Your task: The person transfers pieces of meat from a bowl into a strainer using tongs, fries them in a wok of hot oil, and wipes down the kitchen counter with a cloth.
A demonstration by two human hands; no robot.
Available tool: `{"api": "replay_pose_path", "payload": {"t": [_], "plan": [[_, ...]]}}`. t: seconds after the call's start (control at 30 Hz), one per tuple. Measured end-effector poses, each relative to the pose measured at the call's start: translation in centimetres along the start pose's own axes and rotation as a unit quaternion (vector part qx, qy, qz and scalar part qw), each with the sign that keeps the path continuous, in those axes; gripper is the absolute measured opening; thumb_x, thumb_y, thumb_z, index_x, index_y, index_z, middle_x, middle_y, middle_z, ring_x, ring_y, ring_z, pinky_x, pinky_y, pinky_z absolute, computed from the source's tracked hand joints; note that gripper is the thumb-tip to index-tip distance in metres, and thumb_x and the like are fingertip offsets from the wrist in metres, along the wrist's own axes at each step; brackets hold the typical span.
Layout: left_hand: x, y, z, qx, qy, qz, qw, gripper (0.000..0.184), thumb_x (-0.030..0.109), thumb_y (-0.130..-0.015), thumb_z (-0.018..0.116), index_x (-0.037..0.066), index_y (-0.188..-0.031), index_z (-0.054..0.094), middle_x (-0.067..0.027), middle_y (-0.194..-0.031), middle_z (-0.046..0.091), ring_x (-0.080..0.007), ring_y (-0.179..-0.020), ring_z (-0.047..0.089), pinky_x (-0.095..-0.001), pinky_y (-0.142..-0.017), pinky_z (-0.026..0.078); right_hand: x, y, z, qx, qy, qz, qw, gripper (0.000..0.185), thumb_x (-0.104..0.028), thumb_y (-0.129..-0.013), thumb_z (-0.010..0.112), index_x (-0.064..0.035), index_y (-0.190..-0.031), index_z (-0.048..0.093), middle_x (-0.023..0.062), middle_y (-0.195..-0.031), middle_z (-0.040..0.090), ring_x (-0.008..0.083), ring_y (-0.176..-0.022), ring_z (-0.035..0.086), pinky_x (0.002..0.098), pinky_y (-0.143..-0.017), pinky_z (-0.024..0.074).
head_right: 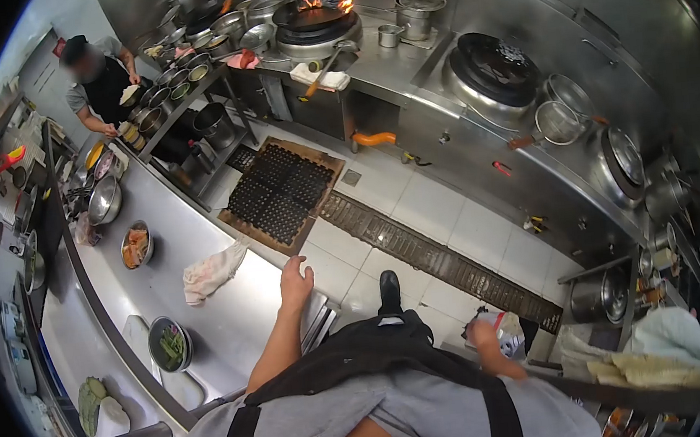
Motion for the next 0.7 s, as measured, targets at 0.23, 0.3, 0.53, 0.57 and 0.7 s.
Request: {"api": "replay_pose_path", "payload": {"t": [0.23, 0.3, 0.53, 0.57, 0.7], "plan": [[-2.8, -2.3, 2.7, -0.077, -0.228, 0.043, 0.970, 0.008, 0.012, -0.069, 0.057, 0.009, -0.072, 0.063, -0.0113, -0.071, 0.062, -0.0280, -0.069, 0.060, -0.0415, -0.067, 0.043, -7.6, -20.7, -9.2, 0.115, -0.042, -0.144, 0.982, 0.020, -0.016, -0.078, 0.054, -0.0011, -0.087, 0.065, 0.0178, -0.083, 0.066, 0.0323, -0.067, 0.064, 0.0387, -0.063, 0.0514], [-2.8, -2.4, 2.8, -0.093, -0.252, -0.011, 0.963, 0.008, 0.011, -0.069, 0.054, 0.008, -0.070, 0.061, -0.0113, -0.072, 0.061, -0.0275, -0.074, 0.059, -0.0404, -0.070, 0.043, -11.5, -22.2, -10.2, -0.010, -0.213, -0.074, 0.974, 0.021, -0.017, -0.083, 0.055, -0.0003, -0.091, 0.064, 0.0156, -0.076, 0.067, 0.0257, -0.060, 0.065, 0.0347, -0.060, 0.0520], [-2.1, -3.0, 2.5, -0.040, -0.229, -0.089, 0.969, 0.006, 0.011, -0.072, 0.054, 0.007, -0.070, 0.059, -0.0094, -0.072, 0.059, -0.0269, -0.075, 0.060, -0.0395, -0.073, 0.046, -12.6, -26.6, -8.5, -0.093, -0.012, -0.285, 0.954, 0.018, -0.015, -0.077, 0.058, -0.0004, -0.083, 0.066, 0.0163, -0.069, 0.064, 0.0297, -0.061, 0.063, 0.0401, -0.059, 0.0504], [-2.2, -3.2, 2.5, -0.041, -0.233, -0.094, 0.967, 0.006, 0.011, -0.072, 0.054, 0.007, -0.070, 0.059, -0.0094, -0.072, 0.059, -0.0269, -0.075, 0.060, -0.0395, -0.073, 0.046, -10.7, -27.9, -8.1, -0.101, 0.020, -0.280, 0.954, 0.018, -0.015, -0.077, 0.058, -0.0005, -0.083, 0.066, 0.0167, -0.069, 0.064, 0.0305, -0.062, 0.063, 0.0406, -0.060, 0.0504], [-2.5, -3.5, 2.9, -0.024, -0.241, -0.125, 0.962, 0.006, 0.012, -0.073, 0.055, 0.007, -0.074, 0.059, -0.0084, -0.075, 0.060, -0.0255, -0.077, 0.060, -0.0374, -0.073, 0.045, -4.5, -35.0, -7.2, -0.091, 0.140, -0.281, 0.945, 0.018, -0.015, -0.076, 0.058, -0.0011, -0.081, 0.067, 0.0183, -0.072, 0.064, 0.0337, -0.066, 0.064, 0.0424, -0.062, 0.0507]]}}
Point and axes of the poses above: each hand's wrist, its own y-axis away from the middle knuckle, its own z-axis out of the palm, x = y × z, the point moved 3 cm from there along -y, towards the middle knuckle
